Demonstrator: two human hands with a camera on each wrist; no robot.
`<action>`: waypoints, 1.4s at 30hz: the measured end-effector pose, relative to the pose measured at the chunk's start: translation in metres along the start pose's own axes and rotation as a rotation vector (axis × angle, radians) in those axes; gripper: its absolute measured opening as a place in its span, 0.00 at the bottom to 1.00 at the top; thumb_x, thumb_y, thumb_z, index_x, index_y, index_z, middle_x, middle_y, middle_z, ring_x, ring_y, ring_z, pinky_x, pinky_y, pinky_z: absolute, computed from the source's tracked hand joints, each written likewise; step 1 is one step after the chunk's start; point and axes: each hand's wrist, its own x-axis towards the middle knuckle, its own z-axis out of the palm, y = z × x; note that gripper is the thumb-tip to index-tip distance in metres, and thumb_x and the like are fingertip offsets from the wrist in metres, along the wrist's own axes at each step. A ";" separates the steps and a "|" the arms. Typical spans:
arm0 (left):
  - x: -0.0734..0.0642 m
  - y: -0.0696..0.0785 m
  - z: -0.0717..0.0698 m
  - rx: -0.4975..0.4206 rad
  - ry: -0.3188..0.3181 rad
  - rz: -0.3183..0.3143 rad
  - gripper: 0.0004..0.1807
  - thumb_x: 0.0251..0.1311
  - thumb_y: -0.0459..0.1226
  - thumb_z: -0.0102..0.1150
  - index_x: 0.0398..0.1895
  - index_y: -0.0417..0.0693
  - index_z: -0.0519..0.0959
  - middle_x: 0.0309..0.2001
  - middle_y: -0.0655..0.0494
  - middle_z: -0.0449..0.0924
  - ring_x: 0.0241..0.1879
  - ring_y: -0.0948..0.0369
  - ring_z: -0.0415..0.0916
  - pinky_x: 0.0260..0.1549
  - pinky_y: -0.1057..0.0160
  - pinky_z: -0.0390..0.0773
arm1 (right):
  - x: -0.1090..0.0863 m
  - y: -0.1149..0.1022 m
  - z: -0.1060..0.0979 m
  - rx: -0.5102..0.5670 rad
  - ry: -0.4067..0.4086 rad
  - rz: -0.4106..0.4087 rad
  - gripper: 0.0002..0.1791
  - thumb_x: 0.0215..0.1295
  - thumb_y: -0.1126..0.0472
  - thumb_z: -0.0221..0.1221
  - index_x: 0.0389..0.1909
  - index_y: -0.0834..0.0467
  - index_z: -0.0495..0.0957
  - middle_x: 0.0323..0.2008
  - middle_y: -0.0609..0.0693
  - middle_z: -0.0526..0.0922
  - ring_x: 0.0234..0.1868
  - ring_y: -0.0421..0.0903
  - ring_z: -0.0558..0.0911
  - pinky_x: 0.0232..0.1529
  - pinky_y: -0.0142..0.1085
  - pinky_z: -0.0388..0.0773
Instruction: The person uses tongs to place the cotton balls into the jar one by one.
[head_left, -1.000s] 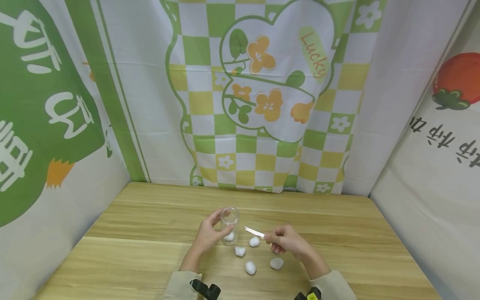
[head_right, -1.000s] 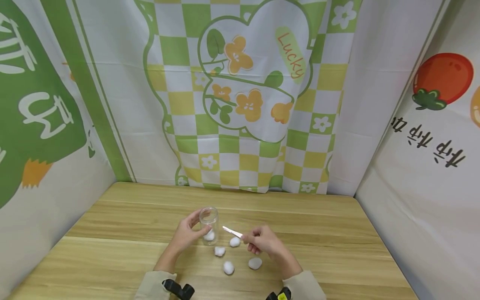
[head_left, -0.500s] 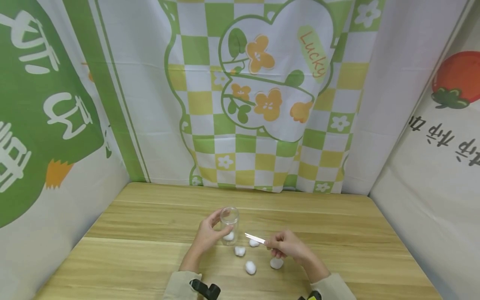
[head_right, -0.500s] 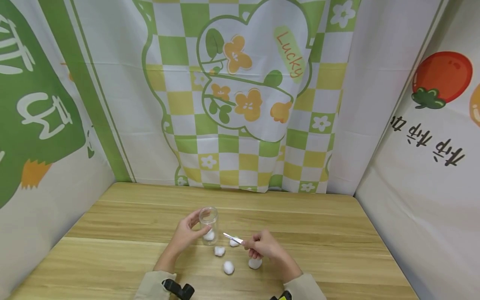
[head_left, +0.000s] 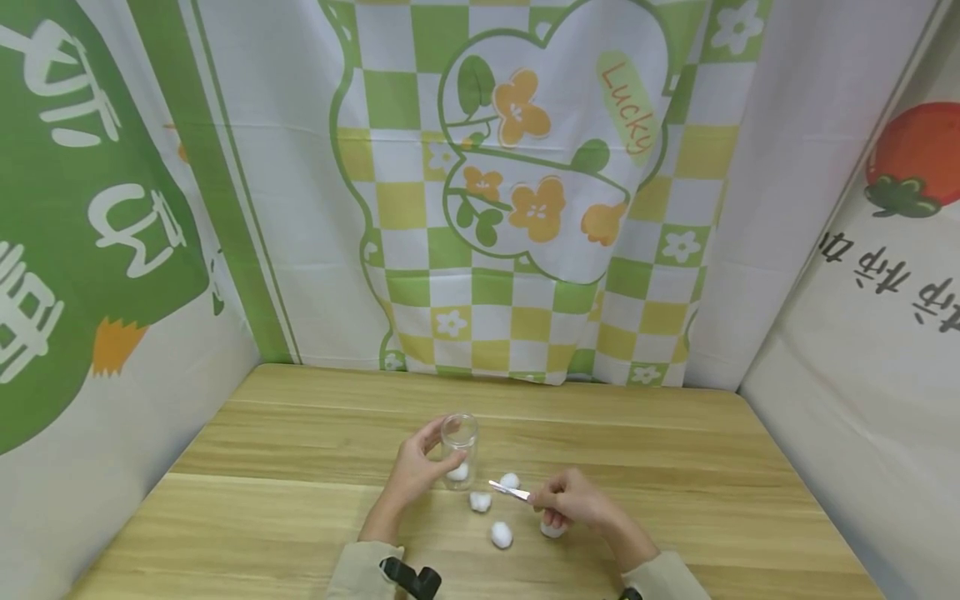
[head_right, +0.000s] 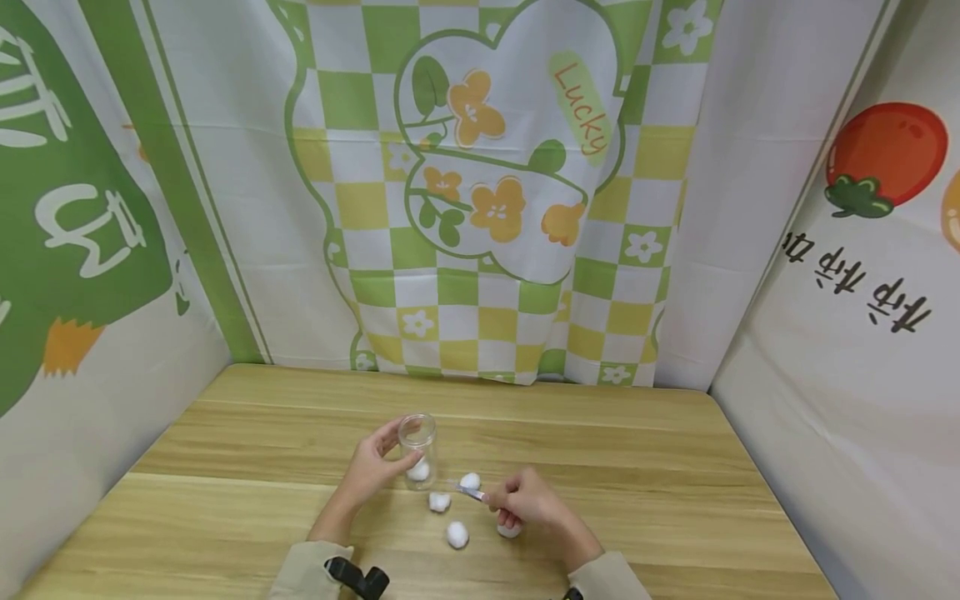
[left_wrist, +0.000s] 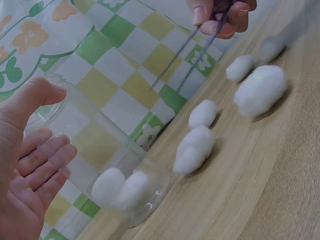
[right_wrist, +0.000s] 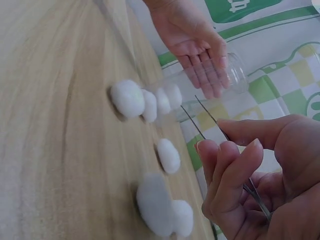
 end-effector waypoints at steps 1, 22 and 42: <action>0.000 0.000 0.000 0.001 0.001 0.002 0.33 0.53 0.34 0.68 0.64 0.42 0.70 0.61 0.43 0.78 0.66 0.45 0.70 0.72 0.43 0.62 | 0.000 0.001 0.000 -0.001 -0.005 0.004 0.19 0.65 0.61 0.59 0.31 0.78 0.77 0.13 0.43 0.73 0.15 0.33 0.70 0.16 0.20 0.67; 0.000 0.001 0.000 0.000 0.005 -0.006 0.33 0.53 0.33 0.69 0.64 0.42 0.70 0.60 0.43 0.78 0.65 0.45 0.71 0.72 0.43 0.62 | -0.001 0.009 0.003 -0.049 -0.049 0.011 0.20 0.64 0.60 0.59 0.27 0.77 0.78 0.12 0.43 0.73 0.12 0.33 0.68 0.15 0.20 0.66; 0.000 -0.001 0.000 0.001 0.003 0.008 0.32 0.53 0.34 0.69 0.63 0.43 0.71 0.60 0.42 0.78 0.65 0.44 0.71 0.71 0.43 0.64 | 0.000 0.007 0.017 -0.048 0.008 0.085 0.14 0.63 0.62 0.60 0.24 0.69 0.78 0.11 0.42 0.72 0.11 0.32 0.68 0.14 0.19 0.65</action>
